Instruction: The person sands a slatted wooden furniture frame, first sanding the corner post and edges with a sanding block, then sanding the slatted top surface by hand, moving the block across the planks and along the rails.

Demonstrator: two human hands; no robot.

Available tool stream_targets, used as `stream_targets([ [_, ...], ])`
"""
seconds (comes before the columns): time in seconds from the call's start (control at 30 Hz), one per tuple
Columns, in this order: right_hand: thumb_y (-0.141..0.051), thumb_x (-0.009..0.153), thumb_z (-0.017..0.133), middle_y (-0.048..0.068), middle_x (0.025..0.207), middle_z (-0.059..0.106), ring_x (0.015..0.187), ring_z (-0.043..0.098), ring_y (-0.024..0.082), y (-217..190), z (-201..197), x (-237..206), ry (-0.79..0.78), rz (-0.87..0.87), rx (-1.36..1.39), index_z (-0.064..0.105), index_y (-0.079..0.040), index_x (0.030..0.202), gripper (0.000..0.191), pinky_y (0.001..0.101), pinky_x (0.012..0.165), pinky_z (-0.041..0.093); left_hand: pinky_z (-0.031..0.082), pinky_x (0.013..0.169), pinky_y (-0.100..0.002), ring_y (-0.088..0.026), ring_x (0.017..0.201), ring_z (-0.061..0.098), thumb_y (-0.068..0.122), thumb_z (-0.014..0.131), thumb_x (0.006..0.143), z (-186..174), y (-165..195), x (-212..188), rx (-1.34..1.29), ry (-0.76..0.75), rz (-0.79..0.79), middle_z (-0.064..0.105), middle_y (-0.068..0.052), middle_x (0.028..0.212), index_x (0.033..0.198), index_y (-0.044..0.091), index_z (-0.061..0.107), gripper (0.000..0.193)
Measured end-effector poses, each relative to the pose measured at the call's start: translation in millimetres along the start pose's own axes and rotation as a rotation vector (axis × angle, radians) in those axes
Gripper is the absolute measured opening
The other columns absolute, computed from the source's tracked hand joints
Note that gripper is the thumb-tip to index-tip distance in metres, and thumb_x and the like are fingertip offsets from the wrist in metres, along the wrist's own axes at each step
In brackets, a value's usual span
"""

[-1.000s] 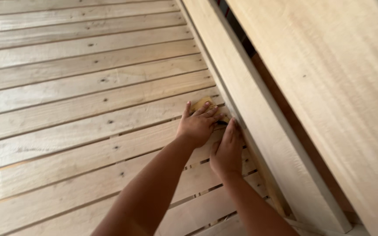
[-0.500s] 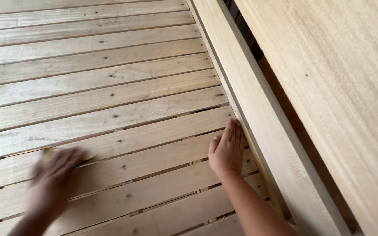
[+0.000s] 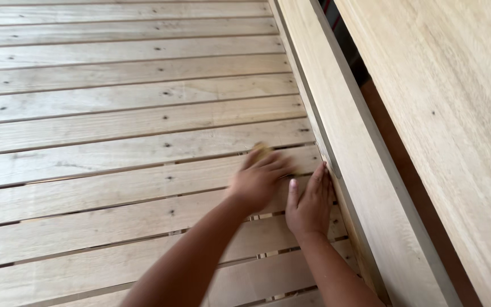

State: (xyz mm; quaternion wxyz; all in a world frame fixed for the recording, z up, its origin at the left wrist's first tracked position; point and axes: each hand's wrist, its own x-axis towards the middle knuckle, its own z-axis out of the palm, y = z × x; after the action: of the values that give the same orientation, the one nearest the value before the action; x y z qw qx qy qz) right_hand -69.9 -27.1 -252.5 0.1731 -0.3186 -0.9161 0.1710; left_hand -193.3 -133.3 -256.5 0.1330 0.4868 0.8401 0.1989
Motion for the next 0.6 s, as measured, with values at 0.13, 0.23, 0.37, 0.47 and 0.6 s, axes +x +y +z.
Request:
stream_targets([
  [0.13, -0.055, 0.104, 0.026, 0.027, 0.164, 0.025, 0.152, 0.026, 0.04, 3, 6, 3, -0.028, -0.023, -0.113, 0.01, 0.003, 0.16, 0.082, 0.0469, 0.124, 0.017, 0.011, 0.124, -0.046, -0.019, 0.151, 0.03, 0.028, 0.046, 0.101, -41, -94, -136, 0.123, 0.264, -0.114, 0.047, 0.004, 0.156, 0.144, 0.029, 0.054, 0.044],
  [0.23, -0.057, 0.104, 0.023, 0.028, 0.164, 0.025, 0.151, 0.026, 0.04, 5, 8, 4, -0.01, -0.025, -0.063, 0.011, 0.004, 0.16, 0.084, 0.0467, 0.124, 0.017, 0.012, 0.121, -0.052, -0.021, 0.151, 0.029, 0.029, 0.046, 0.1, -74, -159, -233, 0.234, 0.343, -0.418, 0.044, 0.005, 0.157, 0.145, 0.034, 0.053, 0.045],
  [0.37, -0.056, 0.104, 0.028, 0.028, 0.163, 0.028, 0.15, 0.029, 0.041, 5, 7, 3, 0.018, -0.032, -0.025, 0.012, 0.005, 0.16, 0.085, 0.048, 0.125, 0.019, 0.014, 0.116, -0.059, -0.024, 0.151, 0.027, 0.03, 0.047, 0.1, -69, -171, -254, 0.351, 0.376, -0.635, 0.041, 0.007, 0.159, 0.145, 0.039, 0.052, 0.047],
  [0.47, -0.054, 0.104, 0.031, 0.028, 0.162, 0.029, 0.149, 0.03, 0.042, 3, 4, 1, 0.022, -0.039, 0.069, 0.009, 0.007, 0.16, 0.086, 0.0483, 0.123, 0.022, 0.014, 0.121, -0.054, -0.017, 0.151, 0.028, 0.027, 0.046, 0.098, -46, -119, -183, 0.256, 0.374, -0.471, 0.042, 0.007, 0.159, 0.145, 0.038, 0.052, 0.049],
  [0.6, -0.051, 0.104, 0.031, 0.027, 0.162, 0.03, 0.149, 0.031, 0.042, 2, 0, 0, 0.016, -0.029, 0.099, 0.005, 0.008, 0.16, 0.085, 0.0499, 0.122, 0.022, -0.002, 0.122, -0.059, -0.017, 0.155, 0.009, 0.03, 0.045, 0.1, -25, -20, -48, 0.088, -0.001, -0.269, 0.023, 0.009, 0.165, 0.151, 0.036, 0.038, 0.052],
])
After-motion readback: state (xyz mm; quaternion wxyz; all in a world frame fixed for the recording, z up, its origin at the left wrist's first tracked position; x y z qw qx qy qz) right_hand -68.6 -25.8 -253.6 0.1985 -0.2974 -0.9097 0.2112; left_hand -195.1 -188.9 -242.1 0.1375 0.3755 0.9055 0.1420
